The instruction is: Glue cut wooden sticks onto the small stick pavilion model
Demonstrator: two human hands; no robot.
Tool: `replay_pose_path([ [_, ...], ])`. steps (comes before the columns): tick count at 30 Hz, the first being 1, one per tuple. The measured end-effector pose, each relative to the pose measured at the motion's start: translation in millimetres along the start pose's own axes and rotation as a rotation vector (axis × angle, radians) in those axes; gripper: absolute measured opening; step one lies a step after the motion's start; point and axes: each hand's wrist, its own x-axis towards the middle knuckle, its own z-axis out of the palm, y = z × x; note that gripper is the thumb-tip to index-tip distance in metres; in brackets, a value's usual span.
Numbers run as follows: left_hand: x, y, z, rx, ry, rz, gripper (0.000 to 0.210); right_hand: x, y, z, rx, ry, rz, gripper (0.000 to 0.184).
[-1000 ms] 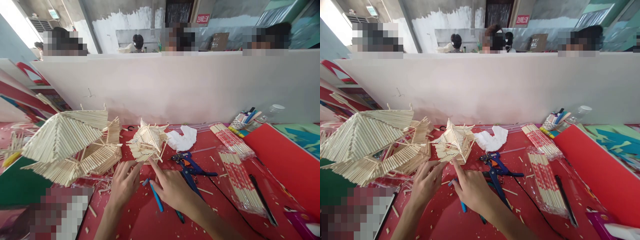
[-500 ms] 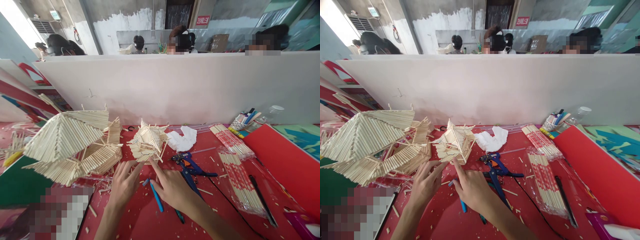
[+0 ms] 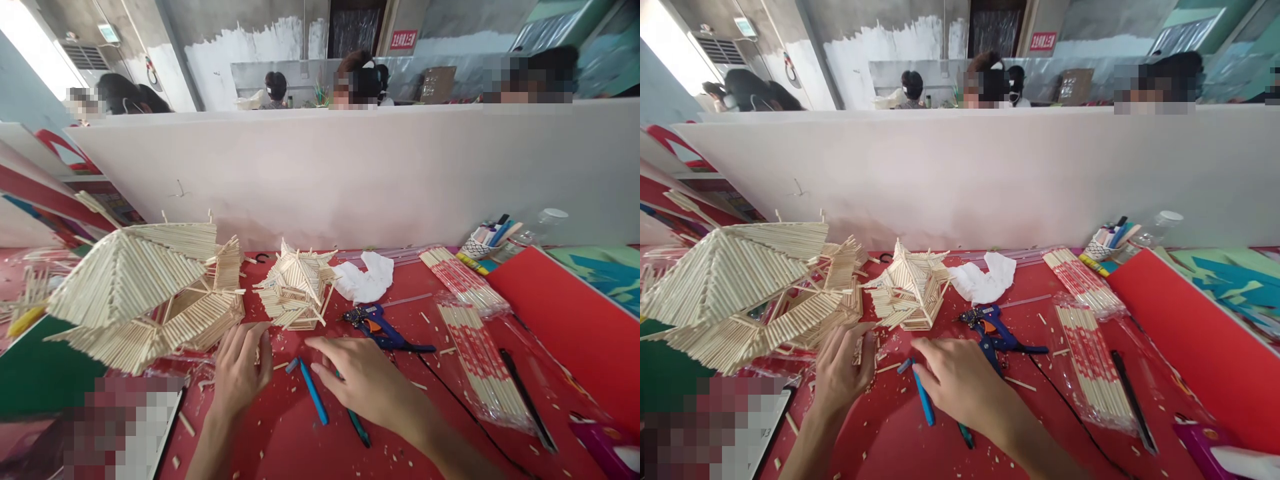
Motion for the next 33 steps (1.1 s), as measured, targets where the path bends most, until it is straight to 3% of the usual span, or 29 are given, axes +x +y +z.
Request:
replay_pose_path([
  [2,-0.2,-1.2,-0.6,0.002,0.006,-0.005,0.021,-4.9,2.5,-13.6,0.023,-0.02,0.001,0.015],
  [5,2.2,-1.2,-3.7,-0.016,0.024,0.03,0.02,-11.0,10.7,-32.9,-0.042,-0.046,0.069,0.016],
  [7,5.4,0.6,-6.4,-0.063,0.0,0.132,0.021,-14.0,18.6,-42.9,-0.12,-0.07,0.14,0.019],
  [11,9.2,7.9,-5.2,-0.168,-0.184,0.406,0.021,-17.5,38.7,-52.5,-0.265,-0.171,0.224,0.031],
  [13,7.1,11.7,0.5,-0.179,-0.302,0.453,0.02,-18.2,49.6,-52.2,-0.325,-0.21,0.248,0.031],
  [18,-4.4,13.4,16.9,-0.136,-0.591,0.424,0.022,-18.1,66.5,-46.6,-0.437,-0.245,0.282,0.022],
  [24,-6.5,10.2,19.3,-0.115,-0.722,0.369,0.019,-11.0,64.3,-35.5,-0.371,-0.299,0.173,0.015],
  [27,-4.9,10.2,18.2,-0.062,-0.867,0.32,0.019,-5.6,61.4,-27.3,-0.364,-0.343,0.145,0.01],
  [30,-3.2,10.0,17.9,-0.02,-1.035,0.246,0.017,-1.7,58.2,-20.2,-0.388,-0.348,0.148,0.024],
  [33,-2.0,10.0,18.1,-0.02,-1.144,0.204,0.025,0.5,56.8,-15.9,-0.406,-0.365,0.158,0.024],
])
